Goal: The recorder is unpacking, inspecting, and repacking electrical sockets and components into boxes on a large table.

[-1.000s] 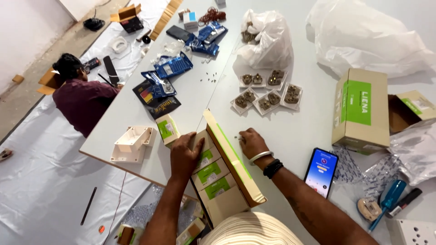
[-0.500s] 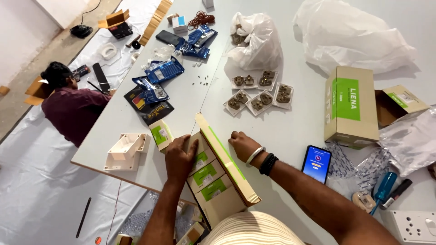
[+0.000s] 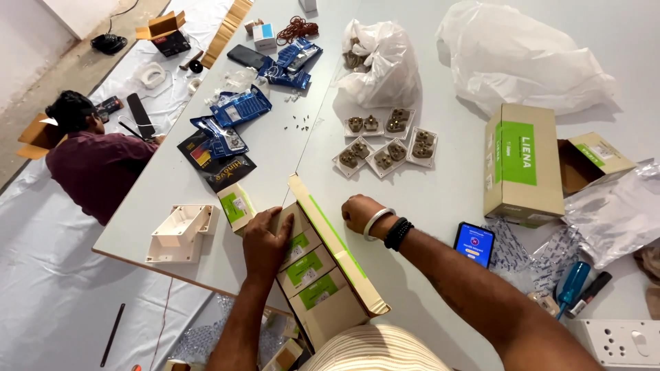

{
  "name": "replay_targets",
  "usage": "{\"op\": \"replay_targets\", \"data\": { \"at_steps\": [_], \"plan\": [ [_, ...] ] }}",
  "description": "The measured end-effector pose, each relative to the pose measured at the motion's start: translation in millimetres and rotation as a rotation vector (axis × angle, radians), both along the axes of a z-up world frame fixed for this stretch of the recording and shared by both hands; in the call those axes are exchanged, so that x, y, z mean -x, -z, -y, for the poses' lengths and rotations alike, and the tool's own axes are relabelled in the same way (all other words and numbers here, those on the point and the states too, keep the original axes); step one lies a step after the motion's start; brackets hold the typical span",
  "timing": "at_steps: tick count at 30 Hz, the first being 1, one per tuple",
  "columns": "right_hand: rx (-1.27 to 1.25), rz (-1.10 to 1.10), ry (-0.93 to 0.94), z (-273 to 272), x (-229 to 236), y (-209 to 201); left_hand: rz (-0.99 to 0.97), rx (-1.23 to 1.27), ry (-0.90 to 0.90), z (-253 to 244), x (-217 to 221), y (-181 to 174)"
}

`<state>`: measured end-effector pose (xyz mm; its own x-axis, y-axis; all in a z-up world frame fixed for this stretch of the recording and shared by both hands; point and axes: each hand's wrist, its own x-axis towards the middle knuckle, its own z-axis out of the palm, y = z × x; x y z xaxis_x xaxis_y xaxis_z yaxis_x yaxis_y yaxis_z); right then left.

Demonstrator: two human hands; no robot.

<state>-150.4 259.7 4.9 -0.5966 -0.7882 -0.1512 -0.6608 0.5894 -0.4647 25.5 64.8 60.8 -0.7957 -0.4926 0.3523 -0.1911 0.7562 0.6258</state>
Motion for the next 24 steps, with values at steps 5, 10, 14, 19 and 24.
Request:
{"op": "replay_targets", "data": {
  "at_steps": [5, 10, 14, 19, 24],
  "plan": [
    [0.03, -0.002, 0.013, -3.4, -6.0, 2.2, -0.013, -0.022, -0.01, 0.5, -1.1, 1.2],
    [0.074, -0.041, 0.029, -7.5, -9.4, 5.8, -0.026, -0.034, -0.016, 4.7, 2.8, 3.2],
    [0.098, -0.054, 0.054, -12.0, -16.6, 9.3, -0.013, -0.073, -0.018, 3.9, 0.6, 4.4],
    [0.03, -0.095, 0.045, -10.9, -13.4, 16.3, 0.012, -0.081, -0.027, 3.1, 0.4, 4.5],
    [0.041, -0.071, 0.038, -16.1, -11.3, 10.1, -0.025, -0.08, -0.015, 5.8, 1.2, 9.4]
  ]
}}
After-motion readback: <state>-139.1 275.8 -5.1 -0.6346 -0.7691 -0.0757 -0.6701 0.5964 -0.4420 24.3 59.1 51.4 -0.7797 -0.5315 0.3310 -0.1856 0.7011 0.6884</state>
